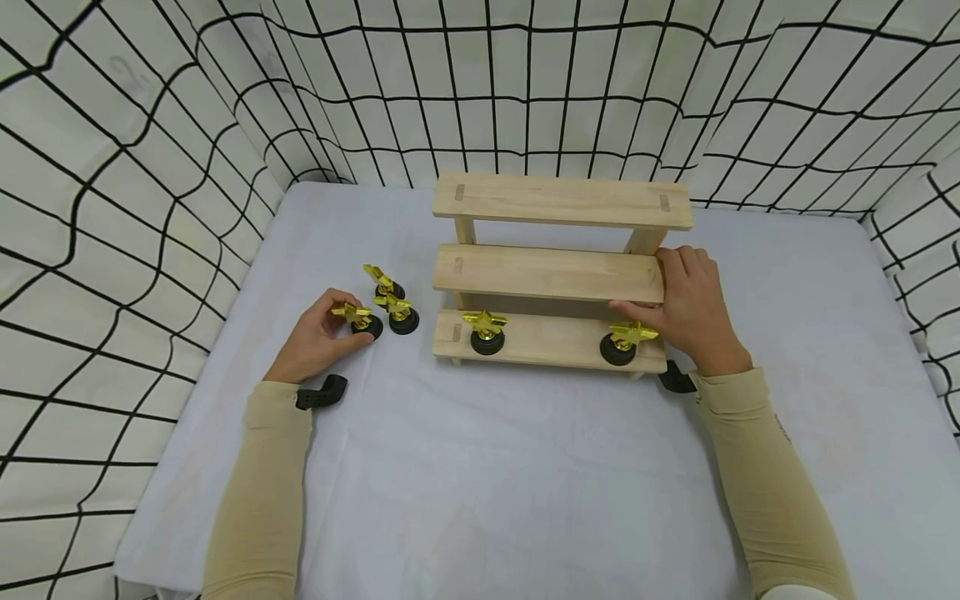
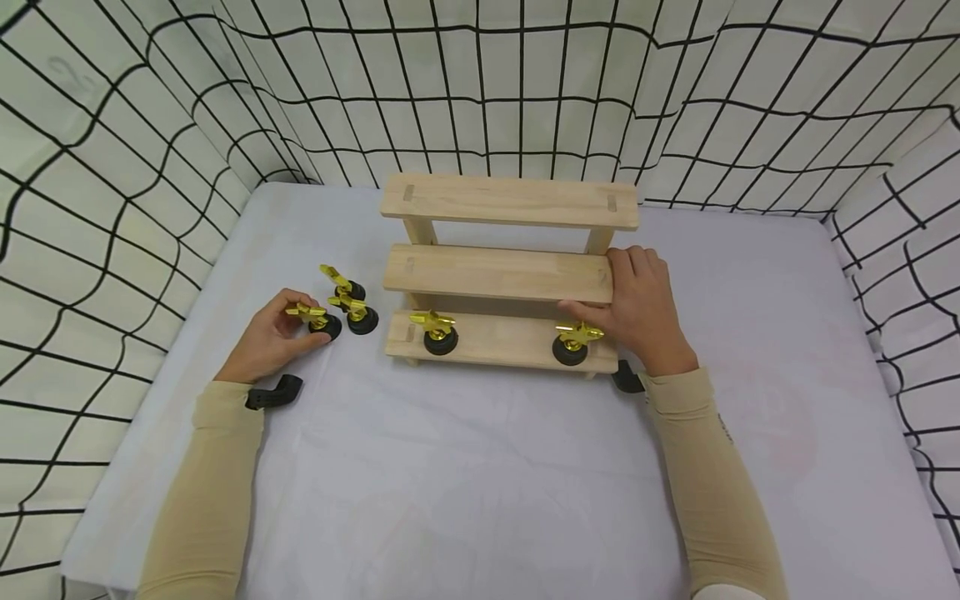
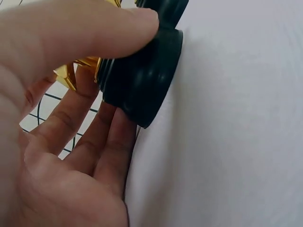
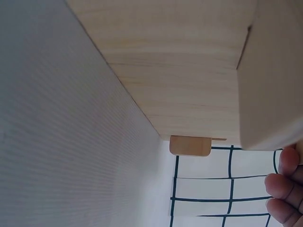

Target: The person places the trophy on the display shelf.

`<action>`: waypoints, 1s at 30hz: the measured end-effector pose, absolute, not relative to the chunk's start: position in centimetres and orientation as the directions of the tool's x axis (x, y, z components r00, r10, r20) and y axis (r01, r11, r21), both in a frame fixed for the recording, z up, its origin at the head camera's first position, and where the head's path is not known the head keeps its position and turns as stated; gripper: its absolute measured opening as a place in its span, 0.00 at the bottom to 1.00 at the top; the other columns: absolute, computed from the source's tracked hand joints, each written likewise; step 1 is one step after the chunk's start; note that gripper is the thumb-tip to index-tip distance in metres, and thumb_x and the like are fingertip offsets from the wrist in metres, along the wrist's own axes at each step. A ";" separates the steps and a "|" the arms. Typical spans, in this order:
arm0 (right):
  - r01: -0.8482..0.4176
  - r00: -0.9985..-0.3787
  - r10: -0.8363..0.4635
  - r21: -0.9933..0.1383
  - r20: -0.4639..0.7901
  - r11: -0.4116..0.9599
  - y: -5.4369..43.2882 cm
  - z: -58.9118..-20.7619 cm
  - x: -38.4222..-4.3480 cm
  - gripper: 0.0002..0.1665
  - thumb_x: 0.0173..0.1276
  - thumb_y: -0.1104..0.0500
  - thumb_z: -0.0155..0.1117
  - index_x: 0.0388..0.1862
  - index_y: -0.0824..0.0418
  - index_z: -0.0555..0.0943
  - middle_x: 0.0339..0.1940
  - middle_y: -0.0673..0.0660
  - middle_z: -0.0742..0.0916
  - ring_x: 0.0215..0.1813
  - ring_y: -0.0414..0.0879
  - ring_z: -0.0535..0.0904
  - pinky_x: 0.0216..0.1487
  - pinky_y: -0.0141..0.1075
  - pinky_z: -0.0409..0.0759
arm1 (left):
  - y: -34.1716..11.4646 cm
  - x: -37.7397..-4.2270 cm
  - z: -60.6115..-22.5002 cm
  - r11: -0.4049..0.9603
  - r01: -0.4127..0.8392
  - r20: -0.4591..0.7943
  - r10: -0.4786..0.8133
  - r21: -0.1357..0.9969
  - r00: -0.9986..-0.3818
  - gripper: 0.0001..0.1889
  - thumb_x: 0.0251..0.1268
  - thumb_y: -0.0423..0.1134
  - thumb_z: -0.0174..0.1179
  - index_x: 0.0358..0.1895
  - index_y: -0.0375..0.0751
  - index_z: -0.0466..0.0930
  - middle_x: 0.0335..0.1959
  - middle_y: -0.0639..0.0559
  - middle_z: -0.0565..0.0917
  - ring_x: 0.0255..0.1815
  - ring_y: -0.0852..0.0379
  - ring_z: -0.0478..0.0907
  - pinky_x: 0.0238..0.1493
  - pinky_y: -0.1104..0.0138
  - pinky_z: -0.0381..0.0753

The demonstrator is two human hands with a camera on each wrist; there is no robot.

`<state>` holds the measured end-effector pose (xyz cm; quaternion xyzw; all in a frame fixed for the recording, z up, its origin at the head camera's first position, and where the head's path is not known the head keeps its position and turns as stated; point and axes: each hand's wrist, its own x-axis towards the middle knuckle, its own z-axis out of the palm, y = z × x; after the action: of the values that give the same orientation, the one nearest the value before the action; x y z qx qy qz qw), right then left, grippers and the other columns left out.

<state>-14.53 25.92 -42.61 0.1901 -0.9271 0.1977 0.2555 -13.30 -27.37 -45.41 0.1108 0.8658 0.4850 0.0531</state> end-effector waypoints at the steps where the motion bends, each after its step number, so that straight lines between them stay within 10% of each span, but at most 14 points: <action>1: -0.453 -0.799 -0.252 -0.270 0.547 0.850 26.0 -42.6 -14.5 0.69 0.56 0.08 0.43 0.52 0.74 0.75 0.38 0.70 0.76 0.37 0.64 0.67 0.40 0.55 0.64 | -27.3 -13.3 -45.4 0.510 0.138 0.013 0.241 0.849 -0.970 0.28 0.59 0.32 0.76 0.59 0.39 0.72 0.52 0.64 0.76 0.51 0.65 0.73 0.55 0.79 0.71; 30: -0.476 -0.776 -0.270 -0.247 0.570 0.844 26.0 -42.7 -14.5 0.67 0.57 0.10 0.47 0.52 0.75 0.75 0.37 0.70 0.76 0.37 0.65 0.67 0.39 0.55 0.65 | -27.5 -13.4 -45.5 0.520 0.123 0.046 0.159 0.845 -0.986 0.29 0.58 0.34 0.77 0.60 0.40 0.73 0.50 0.65 0.77 0.50 0.72 0.78 0.55 0.85 0.74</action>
<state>-14.54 26.01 -42.73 0.2022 -0.9224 0.1926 0.2667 -13.42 -27.52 -45.55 0.0809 0.8716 0.4831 0.0184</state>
